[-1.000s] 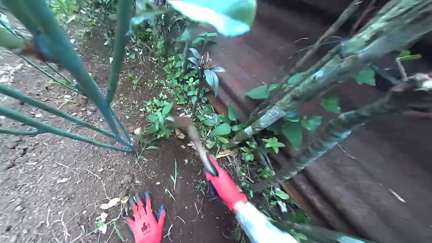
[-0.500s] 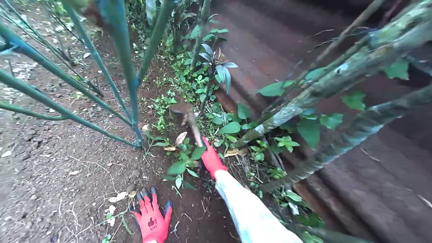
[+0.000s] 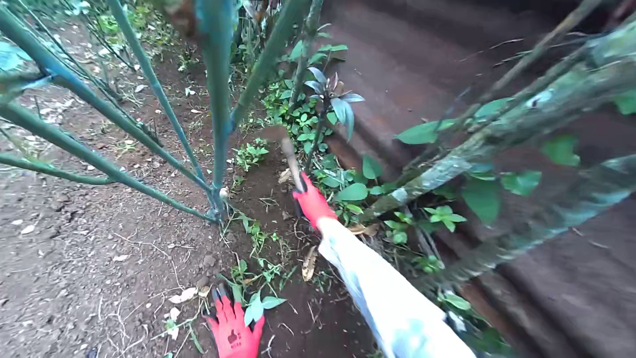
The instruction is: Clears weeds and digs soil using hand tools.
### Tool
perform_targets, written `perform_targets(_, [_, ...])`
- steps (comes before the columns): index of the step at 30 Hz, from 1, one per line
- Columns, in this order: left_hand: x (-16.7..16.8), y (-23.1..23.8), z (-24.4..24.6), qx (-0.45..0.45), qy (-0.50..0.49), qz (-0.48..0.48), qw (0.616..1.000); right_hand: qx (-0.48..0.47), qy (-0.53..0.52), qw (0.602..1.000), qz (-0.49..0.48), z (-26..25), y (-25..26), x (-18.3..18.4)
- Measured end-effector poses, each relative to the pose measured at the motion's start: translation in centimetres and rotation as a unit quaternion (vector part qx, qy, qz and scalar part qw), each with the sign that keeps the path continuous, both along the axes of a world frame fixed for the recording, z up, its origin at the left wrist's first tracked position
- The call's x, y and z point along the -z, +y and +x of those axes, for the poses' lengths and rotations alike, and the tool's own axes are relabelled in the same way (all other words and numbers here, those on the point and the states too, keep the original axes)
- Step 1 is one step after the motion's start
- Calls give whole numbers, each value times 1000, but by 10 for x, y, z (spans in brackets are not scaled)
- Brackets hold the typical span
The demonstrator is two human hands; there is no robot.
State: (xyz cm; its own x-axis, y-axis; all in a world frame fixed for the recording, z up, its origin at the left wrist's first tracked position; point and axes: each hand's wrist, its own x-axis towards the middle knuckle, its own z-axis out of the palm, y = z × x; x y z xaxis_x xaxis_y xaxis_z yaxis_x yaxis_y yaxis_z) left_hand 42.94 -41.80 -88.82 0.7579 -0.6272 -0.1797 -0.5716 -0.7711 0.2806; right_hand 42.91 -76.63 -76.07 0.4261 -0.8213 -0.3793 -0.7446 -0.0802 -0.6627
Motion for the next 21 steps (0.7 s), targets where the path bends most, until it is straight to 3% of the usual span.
perform_targets(2, [4, 2, 1, -1, -5, 7, 1000, 35, -56, 997, 38, 47, -1, 19])
perform_targets(4, [6, 3, 1, -3, -1, 16, 1000, 13, -110, 987, 113, 57, 19, 52])
perform_targets(6, [6, 3, -2, -4, 1, 5, 1000, -39, -111, 975, 189, 6, 46, 77])
perform_targets(10, [12, 0, 2, 1, -18, -13, 1000, -163, 48, 971, 167, -146, 56, 36])
perform_targets(12, [9, 3, -3, -4, -8, 1, 1000, -135, 49, 981, 127, -158, 41, 13])
perform_targets(15, [8, 1, -1, -12, -4, -13, 1000, 19, -60, 988, 139, -99, 35, 23])
perform_targets(18, [4, 8, 1, -27, 25, -39, 999, 33, -49, 981, 183, -108, 125, 58])
perform_targets(21, [0, 8, 0, -91, 64, -145, 983, -30, 72, 968, 239, -211, 223, 27])
